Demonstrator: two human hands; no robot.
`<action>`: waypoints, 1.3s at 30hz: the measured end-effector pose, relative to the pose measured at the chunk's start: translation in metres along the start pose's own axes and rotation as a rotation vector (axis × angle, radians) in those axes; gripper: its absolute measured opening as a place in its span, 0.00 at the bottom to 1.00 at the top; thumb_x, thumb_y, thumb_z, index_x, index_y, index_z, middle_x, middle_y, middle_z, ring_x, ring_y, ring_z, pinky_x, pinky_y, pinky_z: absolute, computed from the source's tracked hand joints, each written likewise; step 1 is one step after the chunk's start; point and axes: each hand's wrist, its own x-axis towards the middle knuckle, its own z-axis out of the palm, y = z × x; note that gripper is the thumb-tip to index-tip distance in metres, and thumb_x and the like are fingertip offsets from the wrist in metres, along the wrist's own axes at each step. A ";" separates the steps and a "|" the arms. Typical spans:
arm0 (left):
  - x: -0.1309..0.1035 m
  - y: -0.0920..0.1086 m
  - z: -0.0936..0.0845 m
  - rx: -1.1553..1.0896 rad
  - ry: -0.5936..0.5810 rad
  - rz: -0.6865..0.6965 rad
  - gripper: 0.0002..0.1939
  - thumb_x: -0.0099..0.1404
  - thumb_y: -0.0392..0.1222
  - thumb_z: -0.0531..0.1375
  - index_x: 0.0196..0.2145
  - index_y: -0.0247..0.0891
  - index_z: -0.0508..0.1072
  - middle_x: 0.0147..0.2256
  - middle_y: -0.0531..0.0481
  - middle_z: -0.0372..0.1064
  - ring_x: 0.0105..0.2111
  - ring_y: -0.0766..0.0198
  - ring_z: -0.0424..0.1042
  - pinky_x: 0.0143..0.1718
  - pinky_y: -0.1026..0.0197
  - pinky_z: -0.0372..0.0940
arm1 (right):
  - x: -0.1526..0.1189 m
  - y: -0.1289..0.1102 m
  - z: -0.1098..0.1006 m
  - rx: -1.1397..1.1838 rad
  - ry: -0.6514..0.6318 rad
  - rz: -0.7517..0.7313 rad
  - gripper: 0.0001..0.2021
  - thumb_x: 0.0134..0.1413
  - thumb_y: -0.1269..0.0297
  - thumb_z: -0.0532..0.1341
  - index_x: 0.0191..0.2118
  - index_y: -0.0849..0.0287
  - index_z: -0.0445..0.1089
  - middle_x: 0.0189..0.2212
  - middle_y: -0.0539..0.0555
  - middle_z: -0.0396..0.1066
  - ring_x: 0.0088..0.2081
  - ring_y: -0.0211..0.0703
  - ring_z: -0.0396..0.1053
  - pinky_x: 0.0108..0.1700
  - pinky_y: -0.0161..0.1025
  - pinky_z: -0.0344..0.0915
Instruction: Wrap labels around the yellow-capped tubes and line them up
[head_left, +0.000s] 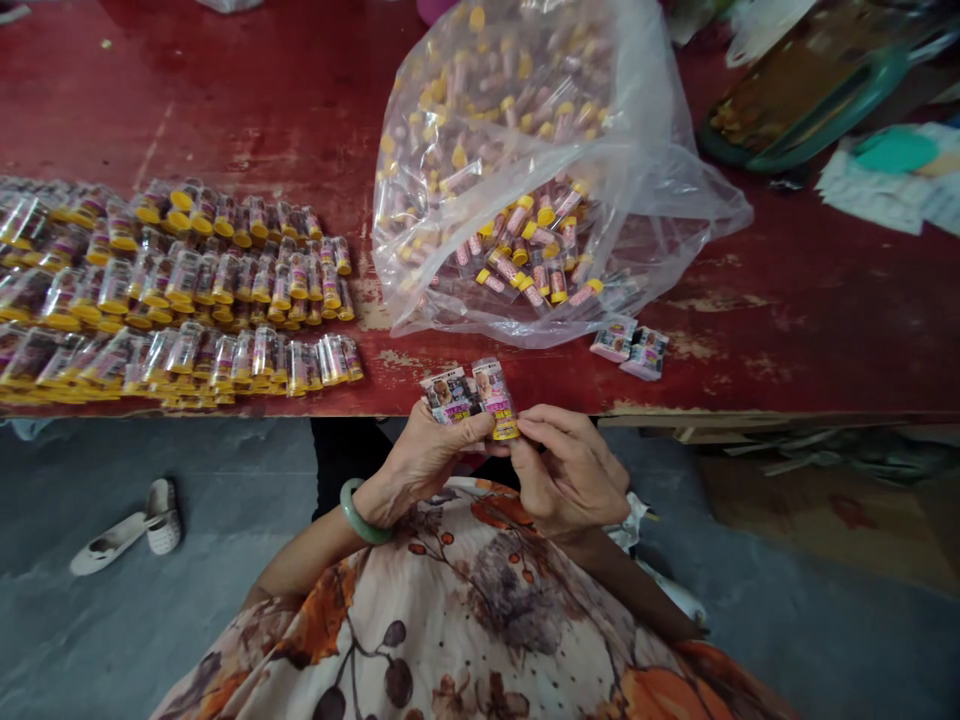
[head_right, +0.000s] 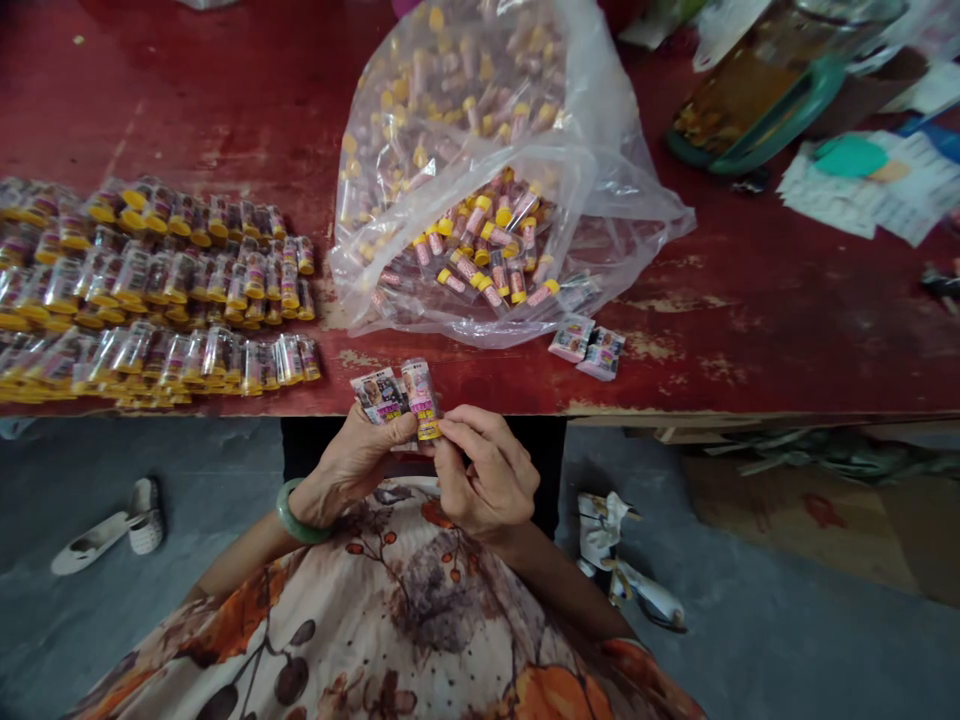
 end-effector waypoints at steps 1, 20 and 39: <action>-0.001 0.000 0.000 0.001 0.006 -0.007 0.19 0.44 0.40 0.75 0.32 0.33 0.75 0.29 0.51 0.75 0.27 0.65 0.73 0.28 0.63 0.72 | 0.000 0.000 0.000 -0.007 0.001 -0.001 0.14 0.47 0.81 0.63 0.39 0.57 0.73 0.34 0.52 0.75 0.32 0.40 0.74 0.32 0.37 0.72; -0.016 0.077 -0.035 0.330 0.265 0.290 0.20 0.50 0.49 0.71 0.37 0.34 0.77 0.31 0.47 0.74 0.26 0.65 0.71 0.22 0.66 0.65 | -0.010 0.007 0.010 0.078 -0.177 0.010 0.07 0.52 0.74 0.64 0.36 0.55 0.73 0.33 0.52 0.75 0.31 0.42 0.75 0.31 0.38 0.71; 0.024 0.238 -0.111 1.280 1.008 0.713 0.15 0.52 0.44 0.66 0.20 0.36 0.64 0.17 0.56 0.52 0.25 0.64 0.61 0.27 0.64 0.53 | 0.054 0.085 0.023 -0.143 -0.277 -0.247 0.04 0.55 0.73 0.60 0.32 0.57 0.69 0.30 0.52 0.74 0.32 0.40 0.73 0.37 0.37 0.68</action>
